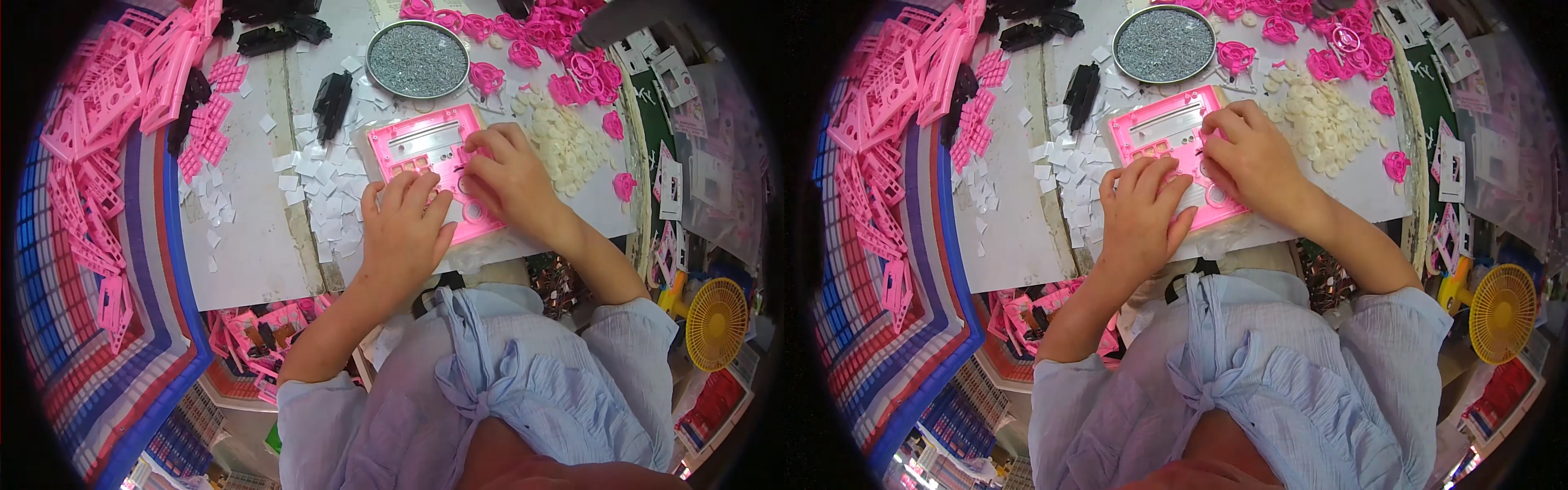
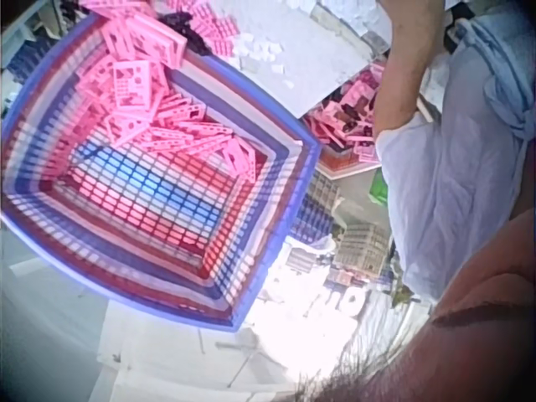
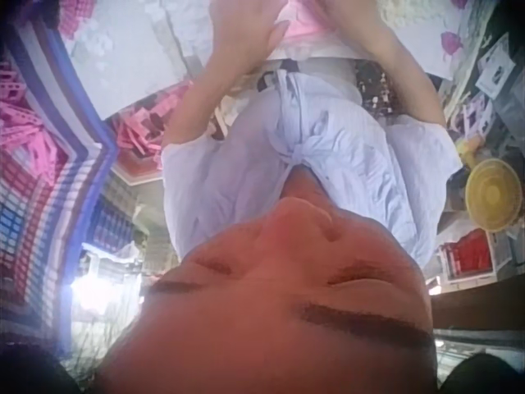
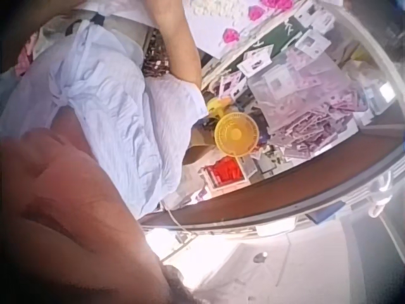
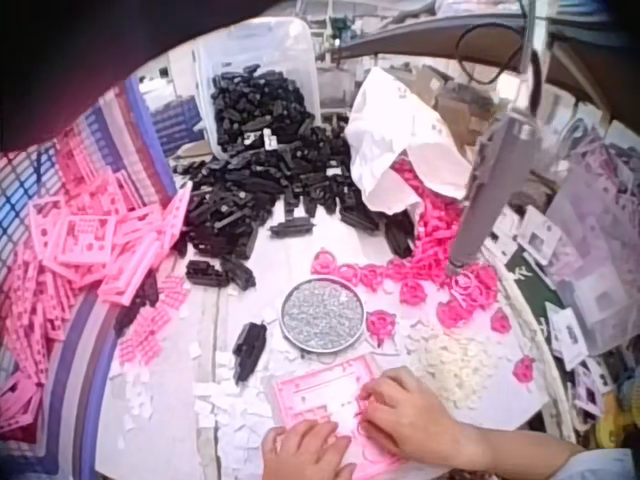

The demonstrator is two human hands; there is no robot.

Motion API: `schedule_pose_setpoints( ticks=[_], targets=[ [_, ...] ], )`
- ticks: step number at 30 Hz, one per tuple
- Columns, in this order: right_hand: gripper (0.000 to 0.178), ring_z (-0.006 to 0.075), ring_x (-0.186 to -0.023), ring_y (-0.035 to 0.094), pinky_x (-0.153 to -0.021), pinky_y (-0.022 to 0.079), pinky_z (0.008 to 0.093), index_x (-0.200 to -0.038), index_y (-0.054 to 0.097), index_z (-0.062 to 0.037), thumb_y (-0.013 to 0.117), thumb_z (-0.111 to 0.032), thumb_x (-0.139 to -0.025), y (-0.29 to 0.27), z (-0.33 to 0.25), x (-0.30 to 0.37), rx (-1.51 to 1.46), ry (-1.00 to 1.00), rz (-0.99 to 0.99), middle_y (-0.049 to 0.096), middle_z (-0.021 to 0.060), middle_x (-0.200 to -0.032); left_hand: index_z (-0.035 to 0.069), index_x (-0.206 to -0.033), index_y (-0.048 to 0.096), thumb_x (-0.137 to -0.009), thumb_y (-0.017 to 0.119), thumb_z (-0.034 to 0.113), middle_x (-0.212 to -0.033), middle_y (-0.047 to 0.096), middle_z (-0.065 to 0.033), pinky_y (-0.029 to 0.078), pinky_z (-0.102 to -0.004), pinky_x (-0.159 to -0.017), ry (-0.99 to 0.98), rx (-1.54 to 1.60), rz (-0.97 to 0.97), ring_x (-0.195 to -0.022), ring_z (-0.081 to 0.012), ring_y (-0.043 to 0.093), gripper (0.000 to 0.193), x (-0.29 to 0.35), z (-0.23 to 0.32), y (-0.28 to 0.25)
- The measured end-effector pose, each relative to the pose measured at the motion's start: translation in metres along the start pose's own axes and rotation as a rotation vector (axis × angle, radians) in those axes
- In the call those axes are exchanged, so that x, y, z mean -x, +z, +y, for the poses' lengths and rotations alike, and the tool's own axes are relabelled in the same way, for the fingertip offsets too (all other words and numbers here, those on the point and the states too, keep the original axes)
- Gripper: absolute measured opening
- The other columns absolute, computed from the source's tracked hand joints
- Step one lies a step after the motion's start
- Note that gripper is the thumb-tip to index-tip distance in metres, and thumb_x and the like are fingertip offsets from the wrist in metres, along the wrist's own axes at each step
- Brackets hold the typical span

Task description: Assembling toy calculators by placing components like circuits and keypads into plastic housings.

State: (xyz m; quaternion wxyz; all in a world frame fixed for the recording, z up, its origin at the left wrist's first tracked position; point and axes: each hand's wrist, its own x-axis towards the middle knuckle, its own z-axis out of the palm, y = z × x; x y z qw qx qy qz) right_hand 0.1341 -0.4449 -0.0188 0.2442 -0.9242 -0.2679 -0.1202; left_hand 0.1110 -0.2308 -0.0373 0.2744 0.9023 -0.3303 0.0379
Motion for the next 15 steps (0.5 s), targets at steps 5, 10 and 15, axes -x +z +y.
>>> schedule_pose_setpoints(
  ticks=[5, 10, 15],
  targets=[
    [0.020, 0.0334, -0.105, 0.055, -0.084, 0.050, 0.0423, -0.090, 0.062, -0.0013, 0.072, -0.005, -0.073, 0.006, -0.005, 0.000, 0.079, 0.039, 0.005, 0.060, 0.0100, -0.107, 0.009, -0.113, 0.066, -0.078, 0.074, 0.024, -0.125, 0.057, -0.0092, 0.029, -0.0501, -0.103, -0.016, 0.032, 0.018, -0.124, -0.0300, 0.047, 0.039, 0.000, -0.001, 0.003],
    [0.022, 0.0339, -0.105, 0.054, -0.083, 0.048, 0.0433, -0.092, 0.061, -0.0008, 0.071, -0.005, -0.073, 0.015, -0.010, 0.001, 0.131, 0.077, 0.007, 0.059, 0.0110, -0.108, 0.010, -0.114, 0.066, -0.077, 0.074, 0.023, -0.126, 0.057, -0.0089, 0.030, -0.0506, -0.103, -0.035, 0.044, 0.006, -0.124, -0.0301, 0.047, 0.040, 0.001, -0.001, 0.003],
    [0.026, 0.0339, -0.105, 0.052, -0.083, 0.046, 0.0436, -0.095, 0.060, -0.0030, 0.072, -0.009, -0.073, 0.013, -0.006, 0.000, 0.100, 0.118, -0.053, 0.058, 0.0114, -0.110, 0.011, -0.110, 0.067, -0.077, 0.073, 0.021, -0.118, 0.060, -0.0080, 0.034, -0.0477, -0.097, -0.010, 0.082, 0.050, -0.115, -0.0292, 0.052, 0.034, -0.008, -0.005, -0.007]
  ],
)
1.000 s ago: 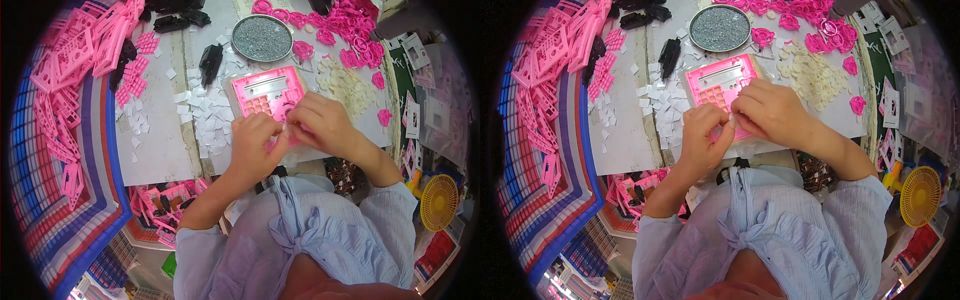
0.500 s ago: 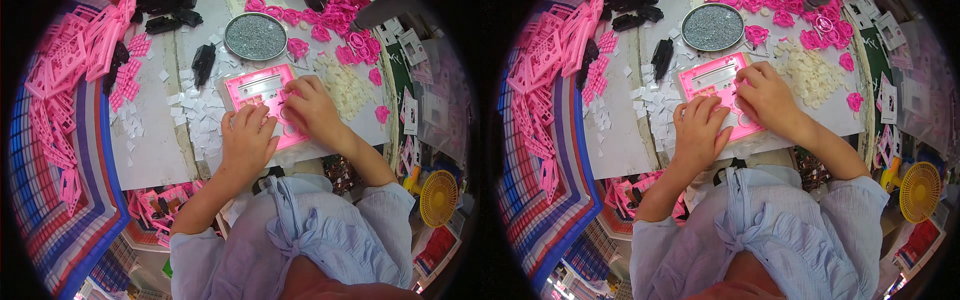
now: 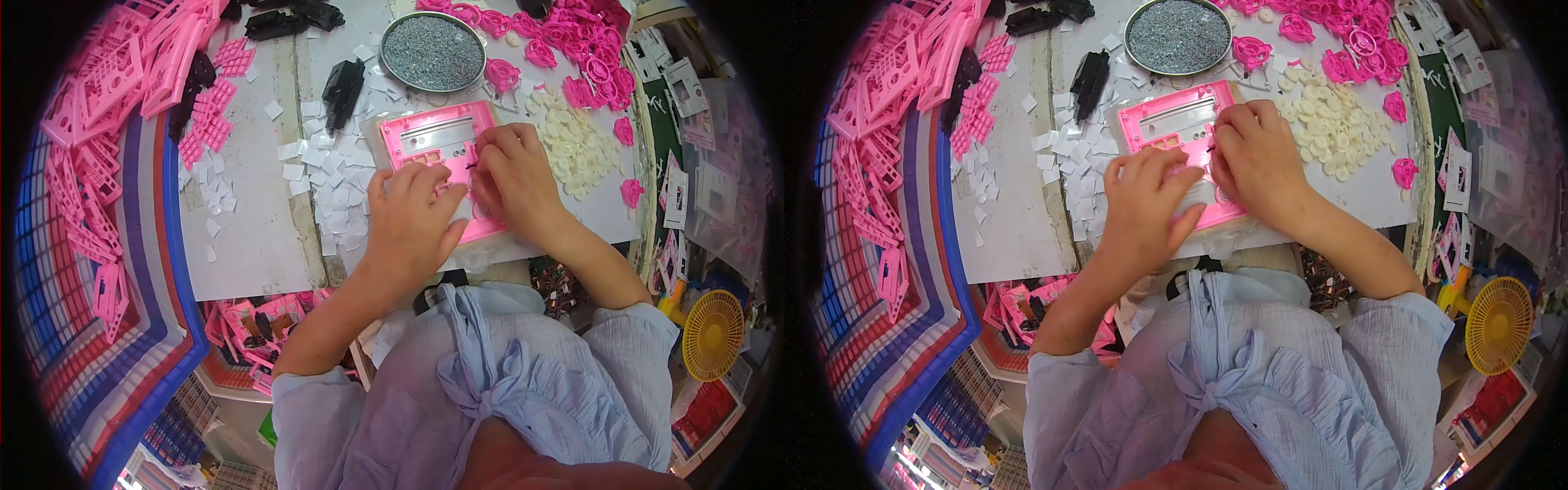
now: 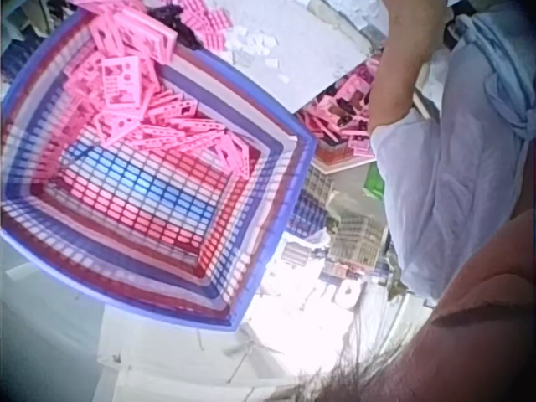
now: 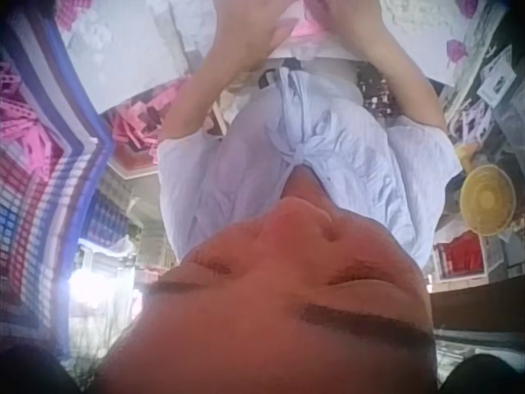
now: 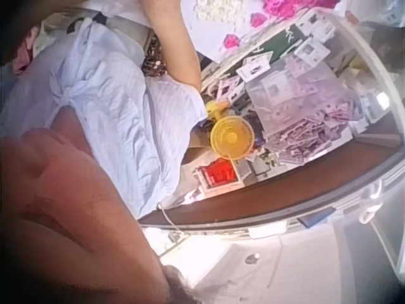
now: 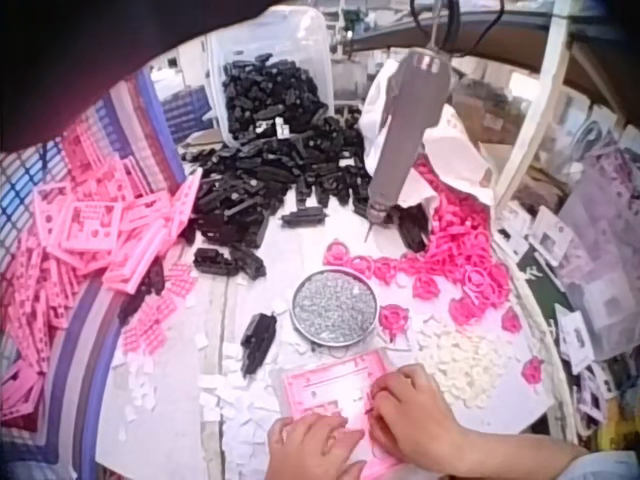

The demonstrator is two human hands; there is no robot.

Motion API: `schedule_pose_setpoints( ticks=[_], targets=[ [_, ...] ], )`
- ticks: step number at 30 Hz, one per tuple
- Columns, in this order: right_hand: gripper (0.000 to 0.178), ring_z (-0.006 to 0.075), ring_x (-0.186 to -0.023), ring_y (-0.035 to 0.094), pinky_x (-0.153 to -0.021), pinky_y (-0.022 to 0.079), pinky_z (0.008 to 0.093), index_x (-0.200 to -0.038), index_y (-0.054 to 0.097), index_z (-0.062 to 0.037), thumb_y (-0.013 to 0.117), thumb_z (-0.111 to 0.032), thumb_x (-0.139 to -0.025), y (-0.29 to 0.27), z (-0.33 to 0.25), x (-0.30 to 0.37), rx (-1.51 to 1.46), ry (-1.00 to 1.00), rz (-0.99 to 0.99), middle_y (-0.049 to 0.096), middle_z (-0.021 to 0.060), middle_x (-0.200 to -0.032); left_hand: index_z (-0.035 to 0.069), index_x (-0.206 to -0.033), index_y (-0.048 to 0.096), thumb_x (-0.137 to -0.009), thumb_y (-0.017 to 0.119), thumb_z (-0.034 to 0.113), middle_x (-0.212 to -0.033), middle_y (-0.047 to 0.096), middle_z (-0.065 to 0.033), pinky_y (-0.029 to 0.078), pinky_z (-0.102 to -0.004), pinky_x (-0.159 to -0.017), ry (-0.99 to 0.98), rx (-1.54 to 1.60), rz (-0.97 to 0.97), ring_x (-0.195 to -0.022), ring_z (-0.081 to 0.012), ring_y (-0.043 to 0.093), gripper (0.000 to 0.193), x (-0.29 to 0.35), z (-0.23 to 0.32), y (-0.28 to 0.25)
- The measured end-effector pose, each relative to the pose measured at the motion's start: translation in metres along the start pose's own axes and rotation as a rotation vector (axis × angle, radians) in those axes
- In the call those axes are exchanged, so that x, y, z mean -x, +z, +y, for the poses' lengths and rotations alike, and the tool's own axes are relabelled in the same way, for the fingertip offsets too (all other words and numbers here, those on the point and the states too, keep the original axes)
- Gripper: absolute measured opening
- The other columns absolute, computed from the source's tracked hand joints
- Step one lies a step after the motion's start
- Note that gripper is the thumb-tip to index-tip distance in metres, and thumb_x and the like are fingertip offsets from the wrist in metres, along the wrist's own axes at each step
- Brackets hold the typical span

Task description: Assembling toy calculators by placing components like circuits and keypads into plastic housings.

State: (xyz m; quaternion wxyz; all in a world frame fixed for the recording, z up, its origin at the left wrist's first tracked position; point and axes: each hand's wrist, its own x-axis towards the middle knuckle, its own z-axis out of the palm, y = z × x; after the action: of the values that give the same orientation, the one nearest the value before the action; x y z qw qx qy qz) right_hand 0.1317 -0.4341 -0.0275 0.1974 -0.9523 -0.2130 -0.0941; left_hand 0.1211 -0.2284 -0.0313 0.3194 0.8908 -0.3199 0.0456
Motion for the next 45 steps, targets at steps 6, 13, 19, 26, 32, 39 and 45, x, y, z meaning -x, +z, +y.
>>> schedule_pose_setpoints(
  ticks=[6, 13, 19, 26, 32, 39, 45],
  targets=[
    [0.028, 0.0347, -0.103, 0.050, -0.090, 0.044, 0.0416, -0.098, 0.060, -0.0058, 0.073, -0.009, -0.073, -0.003, 0.005, 0.003, -0.141, 0.065, 0.019, 0.057, 0.0125, -0.109, 0.013, -0.096, 0.071, -0.081, 0.072, 0.021, -0.092, 0.068, -0.0062, 0.042, -0.0458, -0.081, -0.062, -0.161, 0.173, -0.092, -0.0264, 0.062, 0.017, -0.107, -0.065, -0.006],
    [0.038, 0.0214, -0.109, 0.055, -0.092, 0.045, 0.0326, -0.122, 0.056, -0.0032, 0.070, -0.009, -0.087, -0.073, 0.098, -0.015, -0.382, 0.093, 0.556, 0.058, 0.0095, -0.120, 0.015, -0.085, 0.074, -0.083, 0.069, 0.023, -0.085, 0.069, -0.0019, 0.040, -0.0485, -0.084, 0.045, -0.454, 0.004, -0.092, -0.0240, 0.063, 0.009, -0.159, -0.101, 0.021],
    [0.070, 0.0237, -0.105, 0.067, -0.093, 0.053, 0.0356, -0.135, 0.050, 0.0029, 0.080, -0.031, -0.082, -0.145, 0.101, -0.098, -1.094, 0.074, 0.394, 0.063, 0.0228, -0.125, 0.012, -0.087, 0.074, -0.084, 0.068, 0.020, -0.084, 0.070, -0.0027, 0.039, -0.0469, -0.085, 0.052, -0.369, 0.086, -0.087, -0.0249, 0.065, 0.010, -0.172, -0.094, 0.022],
    [0.049, 0.0182, -0.077, 0.061, -0.072, 0.053, 0.0342, -0.132, 0.048, -0.0007, 0.063, -0.027, -0.094, -0.119, 0.075, -0.066, -1.142, -0.050, 0.026, 0.061, 0.0092, -0.087, 0.009, -0.089, 0.071, -0.082, 0.072, 0.012, -0.085, 0.070, -0.0026, 0.036, -0.0383, -0.082, 0.055, 0.224, 0.093, -0.080, -0.0206, 0.061, 0.008, -0.079, -0.015, -0.006],
    [0.038, 0.0142, -0.060, 0.056, -0.056, 0.048, 0.0302, -0.111, 0.048, 0.0003, 0.070, -0.012, -0.083, -0.081, -0.004, -0.030, -1.714, -0.096, 0.249, 0.056, 0.0066, -0.069, 0.015, -0.092, 0.072, -0.079, 0.076, 0.010, -0.088, 0.069, 0.0021, 0.032, -0.0374, -0.082, 0.101, 0.241, 0.197, -0.080, -0.0159, 0.059, 0.014, -0.030, 0.013, 0.013],
    [0.035, 0.0124, -0.057, 0.052, -0.058, 0.047, 0.0311, -0.100, 0.043, -0.0069, 0.072, -0.021, -0.086, -0.084, -0.019, -0.027, -1.727, -0.103, 0.211, 0.051, 0.0045, -0.067, 0.014, -0.089, 0.071, -0.076, 0.078, 0.009, -0.083, 0.068, 0.0020, 0.032, -0.0366, -0.080, 0.082, 0.341, 0.269, -0.075, -0.0161, 0.059, 0.016, -0.027, 0.017, 0.014],
    [0.036, 0.0107, -0.051, 0.049, -0.057, 0.048, 0.0299, -0.099, 0.043, -0.0133, 0.072, -0.032, -0.090, -0.079, -0.022, -0.029, -1.655, -0.075, 0.200, 0.050, -0.0016, -0.062, 0.014, -0.088, 0.070, -0.075, 0.079, 0.014, -0.081, 0.065, 0.0017, 0.032, -0.0376, -0.083, 0.119, 0.293, 0.299, -0.078, -0.0169, 0.059, 0.016, -0.025, 0.011, 0.020]
  ],
)
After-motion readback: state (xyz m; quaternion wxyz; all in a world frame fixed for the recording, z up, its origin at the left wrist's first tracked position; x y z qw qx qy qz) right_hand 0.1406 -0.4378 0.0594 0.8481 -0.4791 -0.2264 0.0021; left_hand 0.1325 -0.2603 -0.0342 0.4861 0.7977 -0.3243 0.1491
